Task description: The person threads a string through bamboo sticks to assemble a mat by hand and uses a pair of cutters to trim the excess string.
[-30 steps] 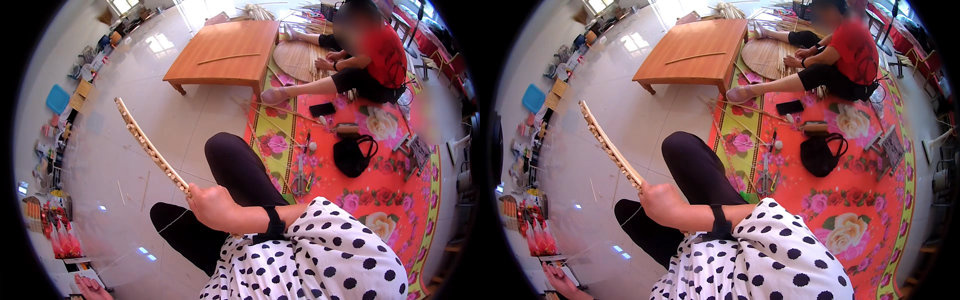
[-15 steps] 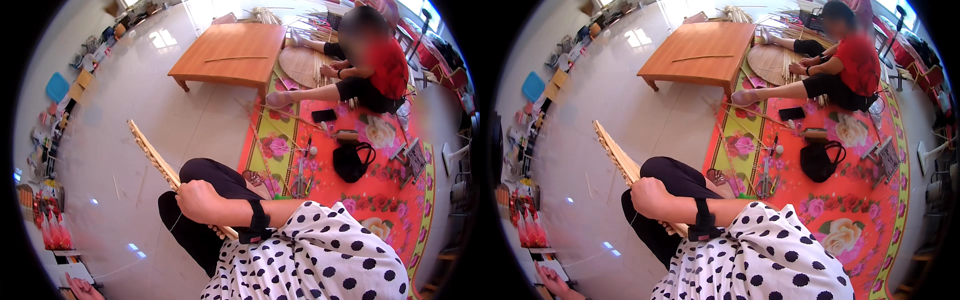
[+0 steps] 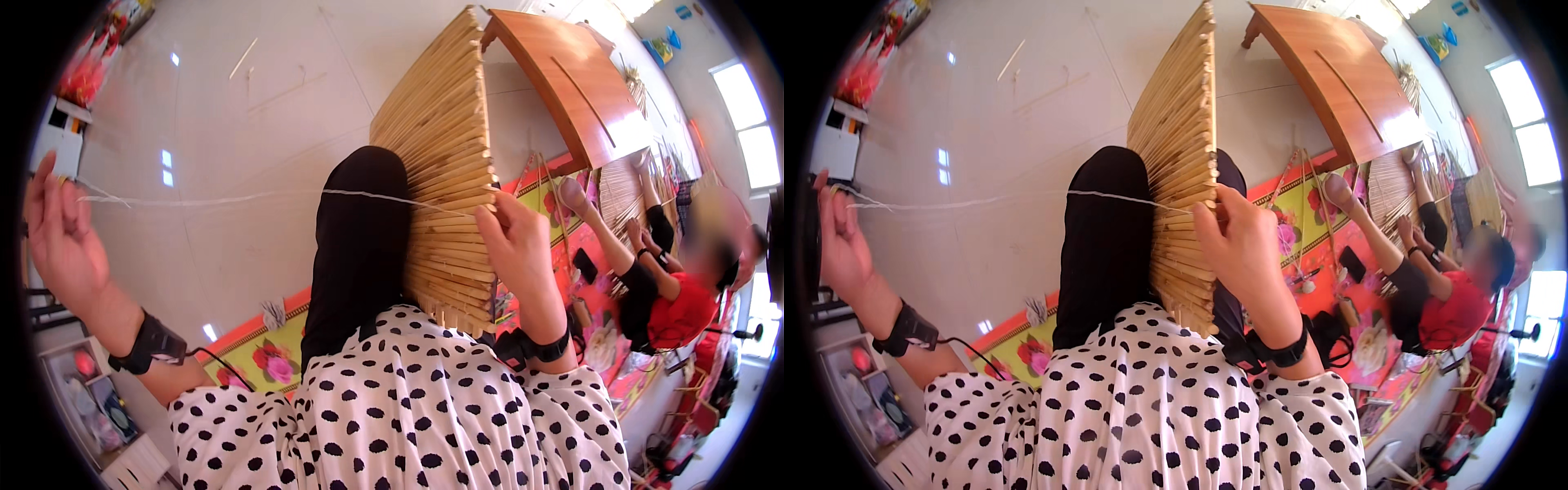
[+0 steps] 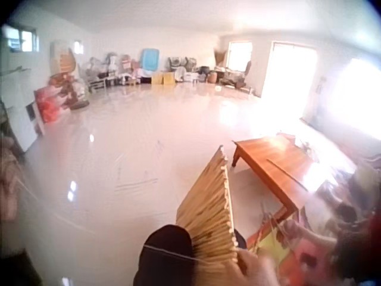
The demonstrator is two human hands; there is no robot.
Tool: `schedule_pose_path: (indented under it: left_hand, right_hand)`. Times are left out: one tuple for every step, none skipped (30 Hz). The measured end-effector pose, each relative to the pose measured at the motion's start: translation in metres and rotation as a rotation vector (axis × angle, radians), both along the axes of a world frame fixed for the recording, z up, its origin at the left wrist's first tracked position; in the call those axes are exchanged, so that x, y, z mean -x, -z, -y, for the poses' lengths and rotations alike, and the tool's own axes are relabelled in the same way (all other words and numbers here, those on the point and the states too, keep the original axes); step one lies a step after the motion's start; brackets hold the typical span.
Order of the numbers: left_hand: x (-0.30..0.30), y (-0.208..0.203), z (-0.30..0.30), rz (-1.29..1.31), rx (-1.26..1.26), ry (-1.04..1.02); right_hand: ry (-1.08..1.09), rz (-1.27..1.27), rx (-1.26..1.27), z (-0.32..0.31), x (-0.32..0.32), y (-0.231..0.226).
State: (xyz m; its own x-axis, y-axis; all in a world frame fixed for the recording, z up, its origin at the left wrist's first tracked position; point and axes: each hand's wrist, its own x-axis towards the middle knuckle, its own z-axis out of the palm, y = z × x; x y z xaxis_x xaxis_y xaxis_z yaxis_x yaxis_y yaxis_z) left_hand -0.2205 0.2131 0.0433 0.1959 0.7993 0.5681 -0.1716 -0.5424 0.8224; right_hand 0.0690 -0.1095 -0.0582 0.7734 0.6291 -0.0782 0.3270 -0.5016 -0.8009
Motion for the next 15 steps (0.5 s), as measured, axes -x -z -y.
schedule_pose_path:
  left_hand:
    - [-0.013,0.01,0.012,-0.037,0.005,-0.056]
    - [-0.017,0.018,0.025,-0.103,-0.009,0.022]
    - [-0.028,0.041,0.035,-0.156,-0.017,0.12]
    - [-0.05,0.055,0.048,-0.187,-0.001,0.208]
    - [-0.064,0.06,0.065,-0.227,0.004,0.26]
    - [-0.076,0.069,0.07,-0.284,0.002,0.311]
    - [-0.088,0.079,0.074,-0.345,-0.01,0.363]
    - [-0.096,0.084,0.079,-0.419,-0.066,0.431]
    - [-0.104,0.09,0.082,-0.492,-0.123,0.5]
    - [-0.112,0.102,0.087,-0.423,-0.088,0.563]
    - [-0.119,0.109,0.09,-0.417,-0.088,0.631]
    - [-0.126,0.12,0.092,-0.391,-0.139,0.665]
    - [-0.13,0.129,0.095,-0.387,-0.135,0.7]
    - [-0.133,0.136,0.099,-0.381,-0.132,0.734]
    - [-0.137,0.143,0.103,-0.375,-0.149,0.76]
  right_hand:
    - [0.006,-0.051,-0.028,-0.002,0.001,0.001]
    - [-0.021,-0.082,-0.031,-0.006,0.002,0.0]
    - [-0.031,-0.1,-0.028,-0.007,0.0,0.008]
    - [-0.015,-0.119,-0.017,-0.006,0.002,0.008]
    - [-0.048,-0.141,-0.031,-0.009,0.001,0.006]
    - [-0.027,-0.153,-0.04,-0.011,0.004,0.001]
    - [-0.005,-0.169,-0.058,-0.01,0.006,0.001]
    - [0.01,-0.183,-0.076,-0.011,0.008,0.001]
    - [-0.018,-0.113,-0.079,-0.006,0.004,0.01]
    - [0.0,-0.082,-0.01,-0.006,0.006,0.005]
    - [0.019,-0.05,0.054,-0.006,0.007,0.002]
    - [0.039,-0.019,0.117,-0.005,0.008,0.0]
    - [0.013,0.101,0.068,-0.008,0.012,0.003]
    - [0.002,0.15,0.088,-0.01,0.014,0.002]
    - [-0.01,0.199,0.109,-0.012,0.017,-0.001]
